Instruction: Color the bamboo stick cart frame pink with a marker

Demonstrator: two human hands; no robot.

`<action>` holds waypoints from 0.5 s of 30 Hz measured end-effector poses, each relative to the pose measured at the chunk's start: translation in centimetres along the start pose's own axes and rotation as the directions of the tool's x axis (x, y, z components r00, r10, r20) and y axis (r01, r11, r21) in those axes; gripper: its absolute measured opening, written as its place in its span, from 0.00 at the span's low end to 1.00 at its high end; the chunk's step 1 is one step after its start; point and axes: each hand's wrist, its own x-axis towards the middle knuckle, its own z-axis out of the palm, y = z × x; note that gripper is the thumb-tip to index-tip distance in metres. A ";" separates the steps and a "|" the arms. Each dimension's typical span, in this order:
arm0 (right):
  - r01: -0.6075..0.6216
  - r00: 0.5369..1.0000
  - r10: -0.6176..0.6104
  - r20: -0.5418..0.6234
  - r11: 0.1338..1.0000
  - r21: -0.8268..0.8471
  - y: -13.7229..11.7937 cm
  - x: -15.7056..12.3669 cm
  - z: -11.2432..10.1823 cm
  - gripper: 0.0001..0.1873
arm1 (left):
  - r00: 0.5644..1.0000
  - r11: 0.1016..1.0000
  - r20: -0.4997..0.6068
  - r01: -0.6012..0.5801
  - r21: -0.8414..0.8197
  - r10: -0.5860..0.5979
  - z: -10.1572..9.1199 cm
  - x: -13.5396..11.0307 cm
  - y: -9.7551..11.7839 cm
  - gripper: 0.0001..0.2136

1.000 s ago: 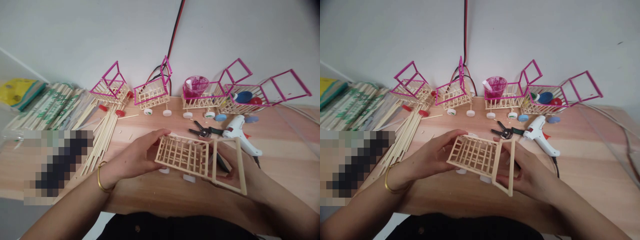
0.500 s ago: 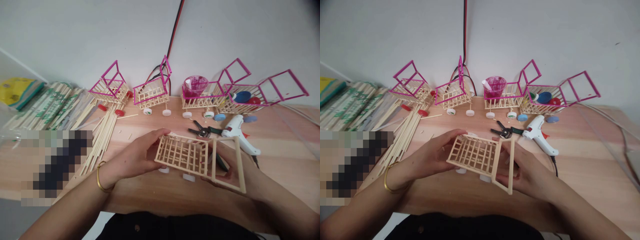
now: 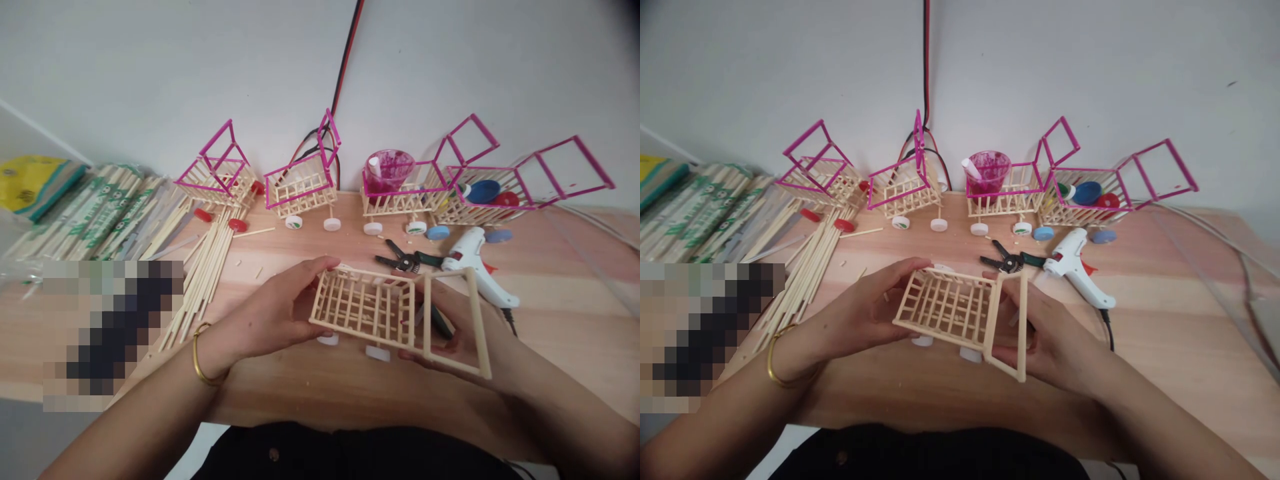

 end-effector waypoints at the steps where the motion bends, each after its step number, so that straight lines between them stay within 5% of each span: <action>1: 0.003 1.000 -0.003 0.000 1.000 -0.001 0.0 0.1 -0.1 0.43 | 1.000 1.000 0.001 0.000 0.007 0.000 0.0 0.0 0.0 0.39; 15: -0.010 0.999 0.008 0.034 0.999 0.039 0.0 0.1 -0.1 0.44 | 1.000 0.997 0.010 -0.020 0.079 0.020 -0.2 0.0 0.0 0.39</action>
